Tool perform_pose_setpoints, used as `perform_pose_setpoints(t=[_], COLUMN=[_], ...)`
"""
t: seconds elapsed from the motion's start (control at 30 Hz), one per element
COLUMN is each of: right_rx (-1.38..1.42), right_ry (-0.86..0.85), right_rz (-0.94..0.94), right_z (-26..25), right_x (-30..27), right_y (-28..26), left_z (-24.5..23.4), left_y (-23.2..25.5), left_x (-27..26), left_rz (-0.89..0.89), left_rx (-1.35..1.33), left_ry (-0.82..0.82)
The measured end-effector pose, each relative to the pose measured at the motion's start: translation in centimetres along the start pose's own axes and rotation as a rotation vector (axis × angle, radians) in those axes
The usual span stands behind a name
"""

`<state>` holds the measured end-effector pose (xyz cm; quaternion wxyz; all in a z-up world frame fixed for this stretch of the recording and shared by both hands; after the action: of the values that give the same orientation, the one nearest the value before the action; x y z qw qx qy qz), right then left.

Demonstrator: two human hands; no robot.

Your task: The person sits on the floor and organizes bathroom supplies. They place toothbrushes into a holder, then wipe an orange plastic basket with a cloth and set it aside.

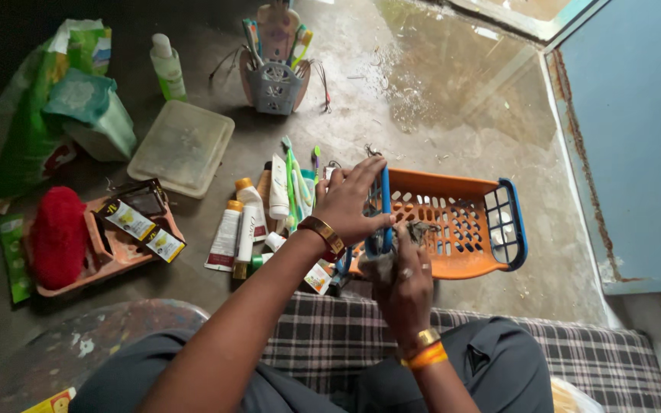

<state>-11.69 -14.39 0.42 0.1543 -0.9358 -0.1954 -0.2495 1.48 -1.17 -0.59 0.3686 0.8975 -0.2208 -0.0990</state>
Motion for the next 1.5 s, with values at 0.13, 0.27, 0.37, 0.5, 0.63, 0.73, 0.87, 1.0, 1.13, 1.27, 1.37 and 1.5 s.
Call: perform_pose_setpoints(t=[0.13,0.27,0.37,0.5,0.63,0.73,0.87,1.0,1.13,1.27,1.37,1.5], right_rx=[0.153,0.212,0.468,0.419,0.115,0.008,0.054,0.205,0.538,0.639,0.634,0.687], right_ry=[-0.041,-0.113,-0.073,-0.169,-0.145,-0.08,-0.028,-0.099,-0.037,0.227,0.433,0.742], right_rz=[0.058,0.191,0.223,0.151,-0.027,0.03,0.017,0.023,0.305,0.593,0.723,0.637], right_z=[0.5,0.5,-0.4,-1.8,-1.2,0.1,1.0,0.6,-0.5,-2.7,-5.8,-9.3], right_x=[1.2,1.1,1.3,1.2,0.1,-0.1,0.7,1.0,0.0,-1.9,-2.8,-2.6], right_y=[1.3,3.1,3.7,2.4,0.5,0.5,1.1,3.1,4.7,5.0,6.3,11.5], left_z=[0.0,0.4,0.9,0.5,0.4,0.6,0.6,0.6,0.6,0.6,0.6,0.5], left_y=[-0.4,-0.7,-0.7,-0.9,-0.9,-0.9,-1.0,-1.1,-1.0,-0.9,0.3,3.2], left_x=[0.3,0.6,0.6,0.3,0.4,0.3,0.5,0.6,0.7,0.5,0.2,-1.4], left_rz=[0.009,0.007,0.008,-0.012,-0.043,-0.053,-0.077,-0.069,-0.081,-0.047,0.055,0.225], left_rx=[0.005,0.001,0.012,0.026,-0.012,-0.013,-0.008,-0.009,-0.016,0.014,0.176,0.181], left_ry=[0.054,0.046,0.056,0.073,0.022,-0.003,0.003,0.017,-0.025,0.011,0.115,0.179])
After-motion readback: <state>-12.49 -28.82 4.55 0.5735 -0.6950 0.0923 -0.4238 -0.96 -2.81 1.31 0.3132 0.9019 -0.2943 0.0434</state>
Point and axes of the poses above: each hand's wrist, its own x-axis towards the middle knuckle, its own z-axis out of the palm, y = z × x, the point moved 2 cm from there along x, towards the middle knuckle, and after that the axes turned 10 degrees about -y, right-handed, at the moved point
